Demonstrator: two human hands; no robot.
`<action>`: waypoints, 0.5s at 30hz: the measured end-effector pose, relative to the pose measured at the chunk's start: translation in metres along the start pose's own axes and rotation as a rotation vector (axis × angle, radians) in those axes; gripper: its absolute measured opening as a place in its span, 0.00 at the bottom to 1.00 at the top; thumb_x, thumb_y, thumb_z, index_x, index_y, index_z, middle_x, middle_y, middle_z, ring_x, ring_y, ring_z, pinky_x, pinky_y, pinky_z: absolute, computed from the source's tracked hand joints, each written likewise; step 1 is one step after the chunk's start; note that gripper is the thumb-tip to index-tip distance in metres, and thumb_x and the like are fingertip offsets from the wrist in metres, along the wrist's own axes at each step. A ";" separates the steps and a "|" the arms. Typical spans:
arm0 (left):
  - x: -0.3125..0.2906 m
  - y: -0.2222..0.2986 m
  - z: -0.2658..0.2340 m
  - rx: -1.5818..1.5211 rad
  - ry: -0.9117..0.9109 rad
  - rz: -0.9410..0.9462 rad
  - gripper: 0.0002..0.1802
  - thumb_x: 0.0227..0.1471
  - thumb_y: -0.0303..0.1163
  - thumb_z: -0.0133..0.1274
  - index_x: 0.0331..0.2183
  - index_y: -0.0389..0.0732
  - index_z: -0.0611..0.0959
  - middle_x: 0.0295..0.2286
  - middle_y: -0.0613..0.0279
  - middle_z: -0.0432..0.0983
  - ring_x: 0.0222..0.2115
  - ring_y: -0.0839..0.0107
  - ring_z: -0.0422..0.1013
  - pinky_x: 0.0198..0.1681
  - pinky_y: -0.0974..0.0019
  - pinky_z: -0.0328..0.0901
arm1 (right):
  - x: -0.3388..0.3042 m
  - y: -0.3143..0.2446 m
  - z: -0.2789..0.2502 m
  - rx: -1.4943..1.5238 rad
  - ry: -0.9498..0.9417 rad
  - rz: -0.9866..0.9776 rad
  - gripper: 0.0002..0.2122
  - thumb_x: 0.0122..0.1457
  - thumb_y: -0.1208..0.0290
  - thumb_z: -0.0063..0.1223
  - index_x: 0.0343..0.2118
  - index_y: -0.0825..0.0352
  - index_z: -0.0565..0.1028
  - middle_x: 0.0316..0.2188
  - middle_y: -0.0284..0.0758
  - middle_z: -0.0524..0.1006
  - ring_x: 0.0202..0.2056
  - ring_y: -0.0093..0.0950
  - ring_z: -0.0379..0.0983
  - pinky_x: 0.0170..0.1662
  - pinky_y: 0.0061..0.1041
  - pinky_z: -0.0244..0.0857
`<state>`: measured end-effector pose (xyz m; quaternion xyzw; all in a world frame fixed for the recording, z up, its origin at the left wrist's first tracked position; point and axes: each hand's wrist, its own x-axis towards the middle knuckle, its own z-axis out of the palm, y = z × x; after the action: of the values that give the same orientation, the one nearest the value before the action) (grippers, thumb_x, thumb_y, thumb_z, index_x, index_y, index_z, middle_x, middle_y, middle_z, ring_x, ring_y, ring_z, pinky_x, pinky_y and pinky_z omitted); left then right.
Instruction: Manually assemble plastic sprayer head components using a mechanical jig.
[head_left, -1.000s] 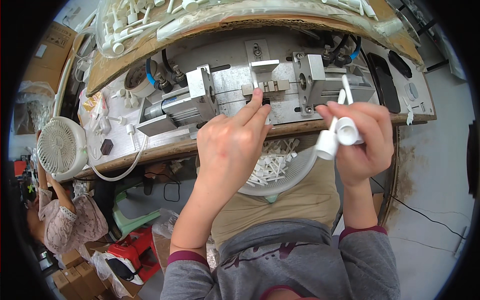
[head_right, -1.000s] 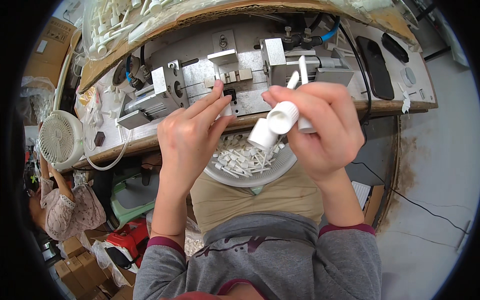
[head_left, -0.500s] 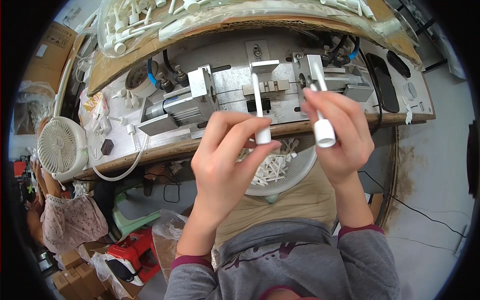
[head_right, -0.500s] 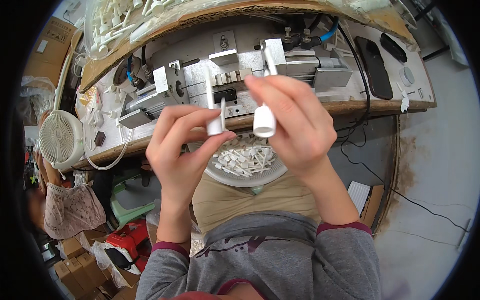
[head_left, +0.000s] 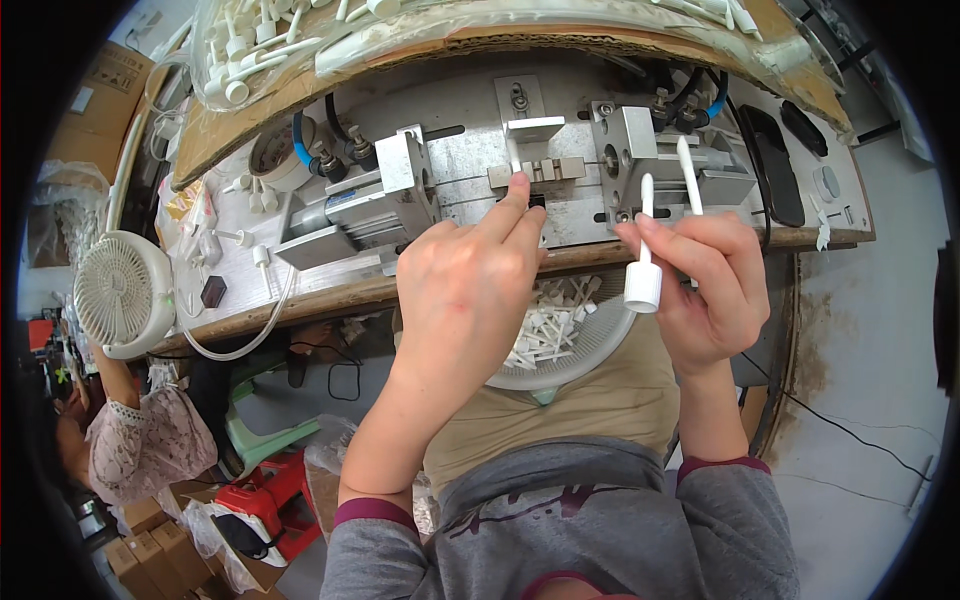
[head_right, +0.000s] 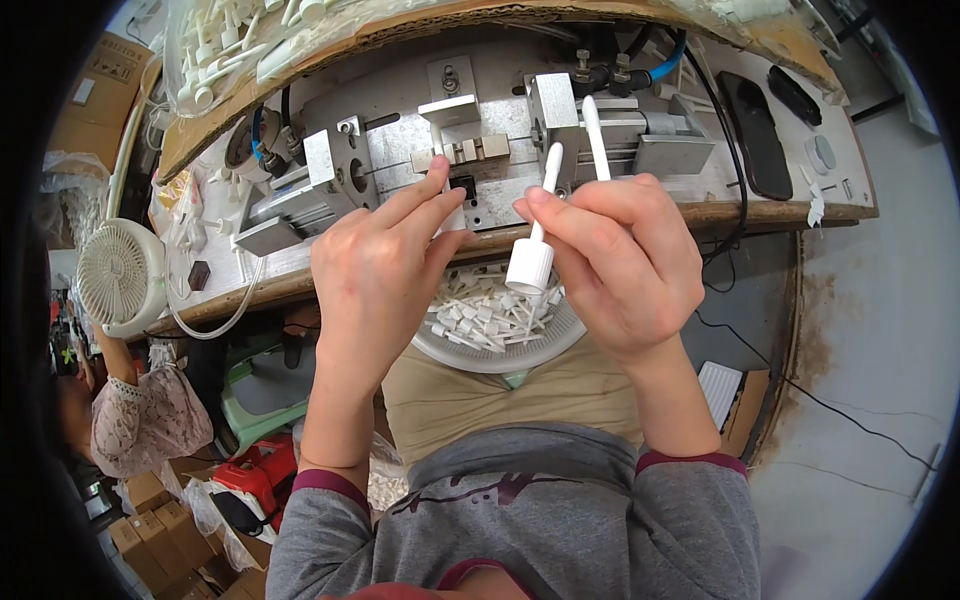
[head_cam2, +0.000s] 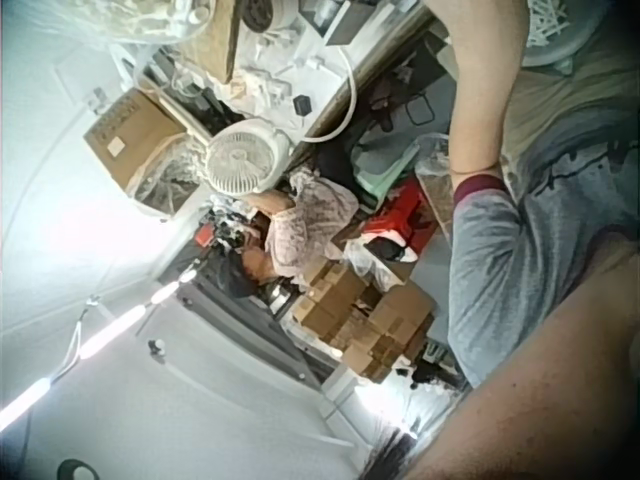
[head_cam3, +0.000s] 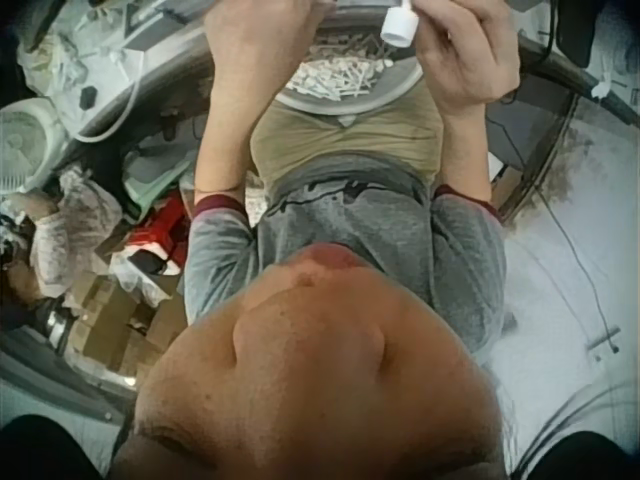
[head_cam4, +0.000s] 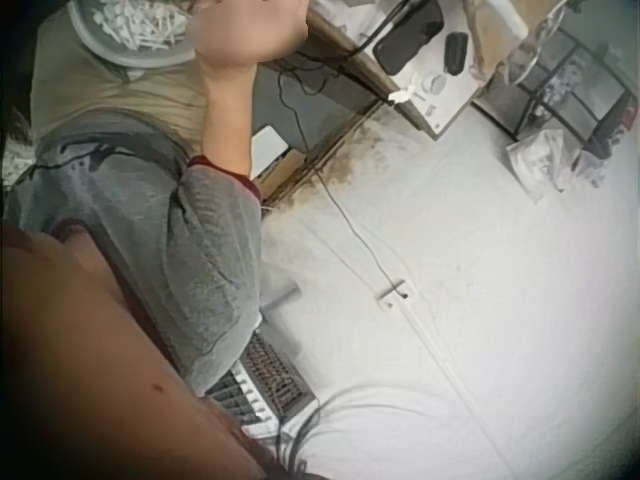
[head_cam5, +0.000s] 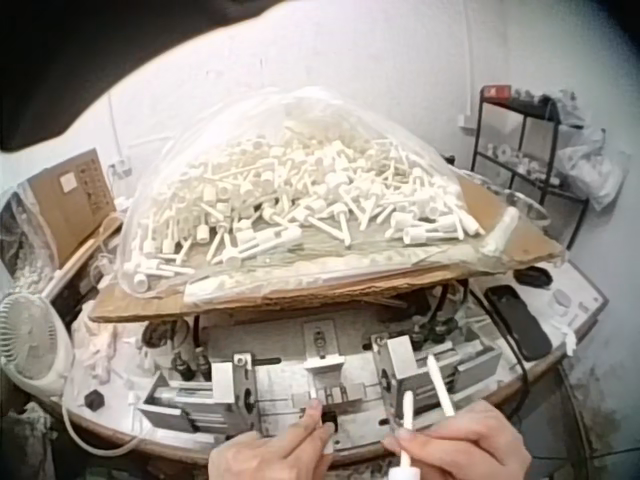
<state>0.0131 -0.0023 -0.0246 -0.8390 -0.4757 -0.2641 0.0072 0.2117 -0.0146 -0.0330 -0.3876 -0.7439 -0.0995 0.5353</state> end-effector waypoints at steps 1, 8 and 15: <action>0.000 -0.001 -0.002 -0.027 -0.009 -0.012 0.17 0.38 0.30 0.68 0.36 0.42 0.87 0.41 0.66 0.83 0.22 0.67 0.75 0.27 0.68 0.70 | -0.001 -0.001 0.000 -0.018 -0.004 -0.005 0.14 0.40 0.83 0.69 0.34 0.68 0.82 0.23 0.32 0.73 0.21 0.25 0.68 0.21 0.24 0.59; -0.012 0.019 -0.025 -0.844 0.041 -0.122 0.23 0.37 0.21 0.71 0.40 0.36 0.85 0.34 0.60 0.81 0.32 0.73 0.78 0.35 0.72 0.75 | -0.006 -0.014 0.007 -0.055 -0.142 -0.116 0.17 0.37 0.80 0.64 0.36 0.72 0.80 0.25 0.34 0.73 0.21 0.27 0.68 0.21 0.24 0.60; -0.019 0.003 -0.006 -0.465 0.164 -0.085 0.17 0.42 0.22 0.66 0.39 0.35 0.84 0.37 0.57 0.80 0.27 0.66 0.78 0.31 0.67 0.73 | 0.006 -0.015 0.011 0.124 -0.027 0.091 0.18 0.48 0.82 0.63 0.44 0.75 0.79 0.43 0.44 0.79 0.42 0.35 0.78 0.44 0.28 0.74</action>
<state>0.0055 -0.0204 -0.0276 -0.7732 -0.4347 -0.4336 -0.1587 0.1932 -0.0156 -0.0287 -0.3883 -0.7374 -0.0235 0.5522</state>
